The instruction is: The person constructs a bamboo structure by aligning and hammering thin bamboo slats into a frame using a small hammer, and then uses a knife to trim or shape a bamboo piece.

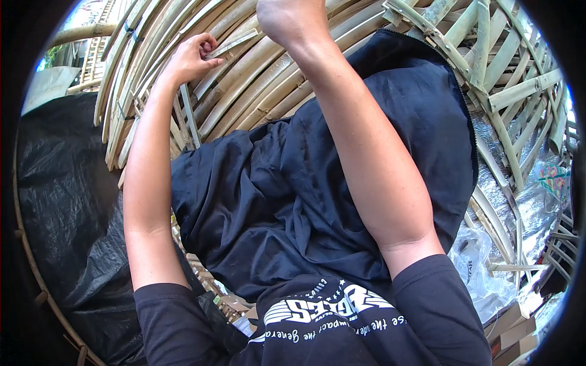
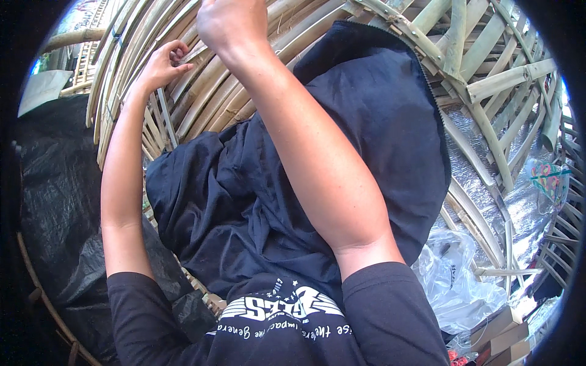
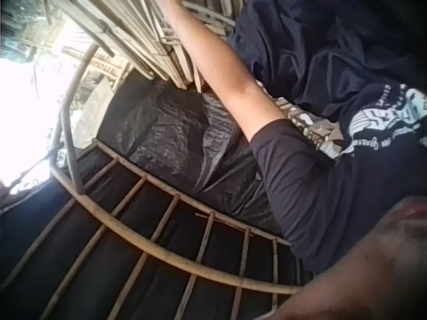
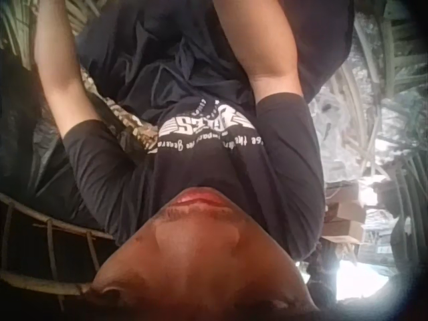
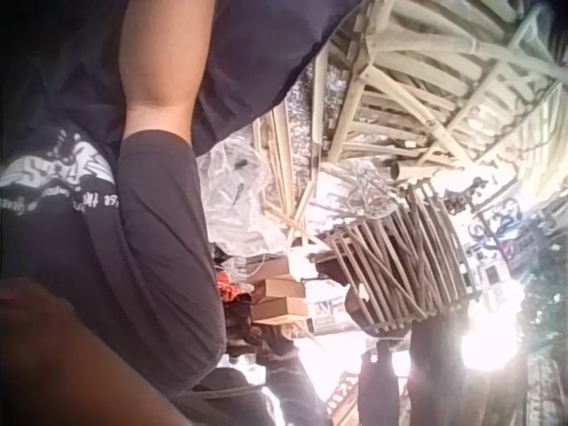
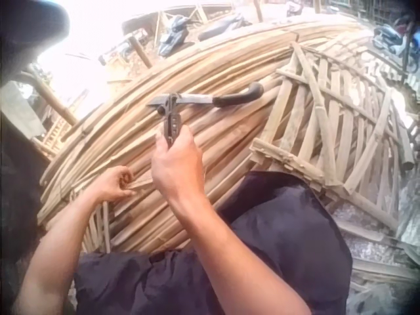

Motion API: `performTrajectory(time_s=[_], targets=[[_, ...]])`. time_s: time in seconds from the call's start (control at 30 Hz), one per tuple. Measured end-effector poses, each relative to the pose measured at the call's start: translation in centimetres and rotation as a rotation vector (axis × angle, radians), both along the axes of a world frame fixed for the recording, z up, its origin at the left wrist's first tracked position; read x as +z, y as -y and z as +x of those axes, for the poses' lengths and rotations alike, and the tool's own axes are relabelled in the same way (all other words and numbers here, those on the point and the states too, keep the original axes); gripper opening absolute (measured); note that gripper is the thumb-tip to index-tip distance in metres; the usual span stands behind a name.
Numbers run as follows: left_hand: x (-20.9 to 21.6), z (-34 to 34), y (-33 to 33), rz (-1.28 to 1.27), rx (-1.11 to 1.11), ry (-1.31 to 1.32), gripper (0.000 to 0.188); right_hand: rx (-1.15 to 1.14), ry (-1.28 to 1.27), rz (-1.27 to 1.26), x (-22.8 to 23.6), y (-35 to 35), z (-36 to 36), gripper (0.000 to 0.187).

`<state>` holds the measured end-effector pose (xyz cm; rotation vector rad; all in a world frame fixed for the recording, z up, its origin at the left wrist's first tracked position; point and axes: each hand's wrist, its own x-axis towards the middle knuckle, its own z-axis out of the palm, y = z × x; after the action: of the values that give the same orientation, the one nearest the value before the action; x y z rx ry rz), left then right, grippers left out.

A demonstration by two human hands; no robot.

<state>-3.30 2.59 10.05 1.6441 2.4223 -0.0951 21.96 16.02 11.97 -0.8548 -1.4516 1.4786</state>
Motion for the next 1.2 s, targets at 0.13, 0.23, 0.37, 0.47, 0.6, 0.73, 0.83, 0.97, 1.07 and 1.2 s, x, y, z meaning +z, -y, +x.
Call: performTrajectory(time_s=[0.13,0.23,0.37,0.47,0.6,0.73,0.83,0.97,1.07,1.2], targets=[[-0.6,0.5,1.4,0.222,-0.015,-0.008,0.05,-0.037,0.083,0.025,-1.1,-0.2,-0.8,0.03],[-1.3,1.2,2.8,0.39,0.011,-0.036,0.044,0.008,0.072,-0.001,-1.4,-0.2,-0.4,0.03],[-3.0,1.5,5.2,0.563,0.068,-0.019,0.034,-0.018,0.018,0.069,-2.8,-0.1,-1.3,0.027],[-4.1,2.0,6.0,0.627,0.199,0.026,0.025,-0.048,0.098,0.082,-3.0,-0.2,-1.7,0.026],[-5.3,2.8,5.1,0.77,0.22,-0.012,0.022,-0.034,0.131,0.073,-3.0,-0.2,-1.6,0.025],[-7.3,1.3,4.8,0.801,0.18,-0.056,0.02,-0.037,0.165,0.133,-3.7,0.2,-2.0,0.026],[-8.1,1.0,4.7,0.826,0.2,-0.057,0.018,-0.027,0.151,0.138,-4.1,0.6,-2.2,0.027],[-8.0,1.7,4.5,0.778,0.214,-0.131,0.019,-0.019,0.135,0.138,-4.1,0.9,-2.2,0.028],[-8.1,2.5,4.8,0.811,0.21,-0.246,0.037,-0.026,0.181,0.166,-4.0,0.9,-2.1,0.028],[-10.1,3.7,6.7,0.657,0.129,-0.474,0.072,0.022,0.195,0.16,-3.8,1.5,-2.2,0.029]])
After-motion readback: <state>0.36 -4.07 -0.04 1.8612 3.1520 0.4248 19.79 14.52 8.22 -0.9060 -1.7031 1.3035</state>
